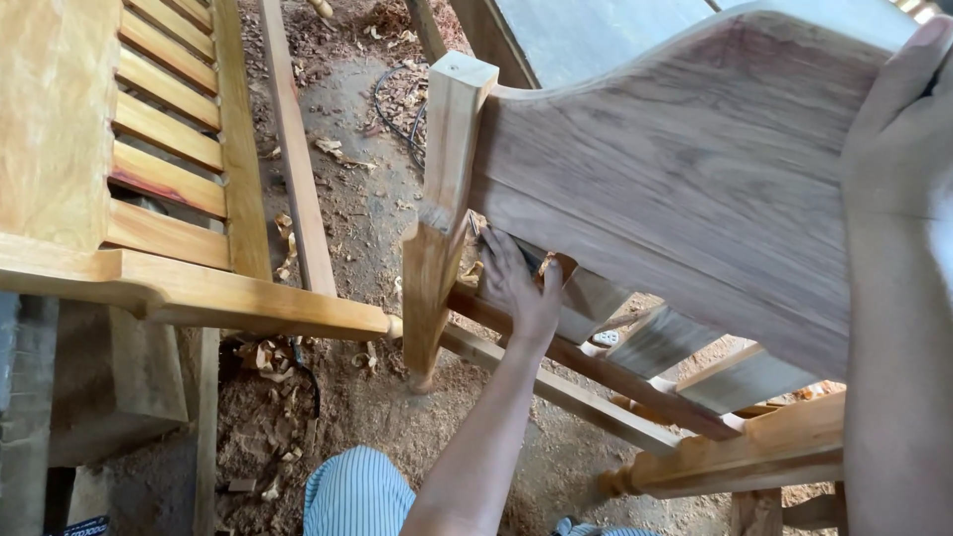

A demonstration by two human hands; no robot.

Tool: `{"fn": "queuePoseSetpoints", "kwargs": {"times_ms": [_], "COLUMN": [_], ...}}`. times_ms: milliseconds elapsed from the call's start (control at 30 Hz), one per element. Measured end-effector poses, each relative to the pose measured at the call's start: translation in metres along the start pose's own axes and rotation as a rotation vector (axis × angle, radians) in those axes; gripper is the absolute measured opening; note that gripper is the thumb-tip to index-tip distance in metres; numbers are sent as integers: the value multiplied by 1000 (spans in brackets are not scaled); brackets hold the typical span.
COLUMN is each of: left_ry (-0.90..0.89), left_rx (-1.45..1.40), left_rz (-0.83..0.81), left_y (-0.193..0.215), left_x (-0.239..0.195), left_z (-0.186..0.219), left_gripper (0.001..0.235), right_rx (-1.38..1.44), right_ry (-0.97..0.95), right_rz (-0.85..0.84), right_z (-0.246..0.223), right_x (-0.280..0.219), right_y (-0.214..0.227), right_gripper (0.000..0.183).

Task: The person sands the backrest and slats of a wooden chair using a sanding block. They hold the chair steady with one hand while moving the sanding block back and forth along the wood grain.

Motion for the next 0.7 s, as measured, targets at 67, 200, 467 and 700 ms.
{"fn": "queuePoseSetpoints", "kwargs": {"times_ms": [67,200,467,700], "left_ry": [-30,155,31,201], "left_rx": [31,113,18,184], "left_rz": [13,-55,-105,-191], "left_y": [3,-5,-14,-10], "left_x": [-4,-12,-1,-23], "left_z": [-2,-35,-3,-55], "left_gripper": [105,106,105,99], "right_rx": [6,-2,33,-83], "right_ry": [-50,-108,-191,43], "right_rz": [-23,18,-90,34], "right_z": [2,-6,7,-5], "right_x": [-4,10,-4,-2], "right_y": [-2,3,-6,1], "right_gripper": [44,43,42,46]}}
Point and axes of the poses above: each hand's wrist, its own x-axis towards the middle knuckle, its own y-axis out of the back of the hand, z = x × y, the point moved 4 cm from there along x, towards the middle knuckle
